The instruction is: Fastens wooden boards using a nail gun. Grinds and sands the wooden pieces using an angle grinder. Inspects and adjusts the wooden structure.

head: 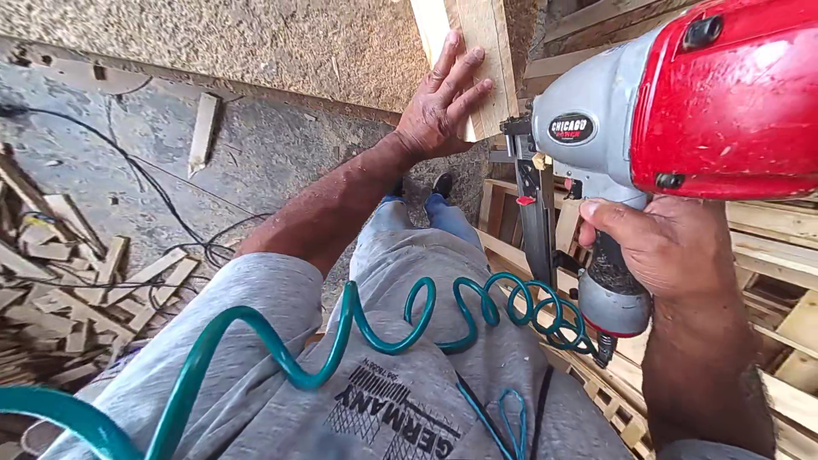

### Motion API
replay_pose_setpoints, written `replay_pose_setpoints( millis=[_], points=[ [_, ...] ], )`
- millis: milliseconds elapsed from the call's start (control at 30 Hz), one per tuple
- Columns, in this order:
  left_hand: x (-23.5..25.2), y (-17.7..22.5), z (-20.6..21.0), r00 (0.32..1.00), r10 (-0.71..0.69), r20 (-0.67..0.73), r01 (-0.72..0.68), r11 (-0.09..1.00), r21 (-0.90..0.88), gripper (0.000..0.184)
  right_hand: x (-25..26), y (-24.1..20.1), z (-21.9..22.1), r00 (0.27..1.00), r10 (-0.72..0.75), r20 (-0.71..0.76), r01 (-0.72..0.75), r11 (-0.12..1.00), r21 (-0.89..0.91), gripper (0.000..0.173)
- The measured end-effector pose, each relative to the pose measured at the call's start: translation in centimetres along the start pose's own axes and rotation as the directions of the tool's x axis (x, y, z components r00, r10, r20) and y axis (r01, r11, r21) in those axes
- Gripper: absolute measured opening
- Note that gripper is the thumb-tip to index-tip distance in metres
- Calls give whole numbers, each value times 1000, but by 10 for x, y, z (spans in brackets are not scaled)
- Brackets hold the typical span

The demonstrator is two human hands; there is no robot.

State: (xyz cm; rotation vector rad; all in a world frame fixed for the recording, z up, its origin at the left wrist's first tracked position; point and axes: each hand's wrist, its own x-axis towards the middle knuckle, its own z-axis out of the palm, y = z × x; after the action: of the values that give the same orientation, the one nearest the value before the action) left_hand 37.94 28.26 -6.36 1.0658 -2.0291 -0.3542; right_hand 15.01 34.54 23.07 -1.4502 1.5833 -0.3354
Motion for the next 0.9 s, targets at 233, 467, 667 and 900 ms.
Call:
replay_pose_setpoints(
  millis=[233, 467, 667, 900],
  points=[
    [-1, -3, 2, 1000, 1, -13, -1, 1000, -14, 85, -8, -11, -6, 998, -61, -5, 61, 998, -20, 18],
    [-1, -2, 2, 1000, -3, -30, 2, 1000, -22, 81, -6, -3, 5, 998, -30, 46, 31, 999, -25, 9],
    [0, -2, 2, 1000, -14, -23, 13, 1000, -22, 83, -4, 0, 10, 999, -34, 41, 36, 998, -49, 9],
    [-2, -2, 2, 1000, -2, -29, 1, 1000, -14, 82, -8, -7, 10, 999, -26, 25, 28, 997, -75, 10]
  ],
)
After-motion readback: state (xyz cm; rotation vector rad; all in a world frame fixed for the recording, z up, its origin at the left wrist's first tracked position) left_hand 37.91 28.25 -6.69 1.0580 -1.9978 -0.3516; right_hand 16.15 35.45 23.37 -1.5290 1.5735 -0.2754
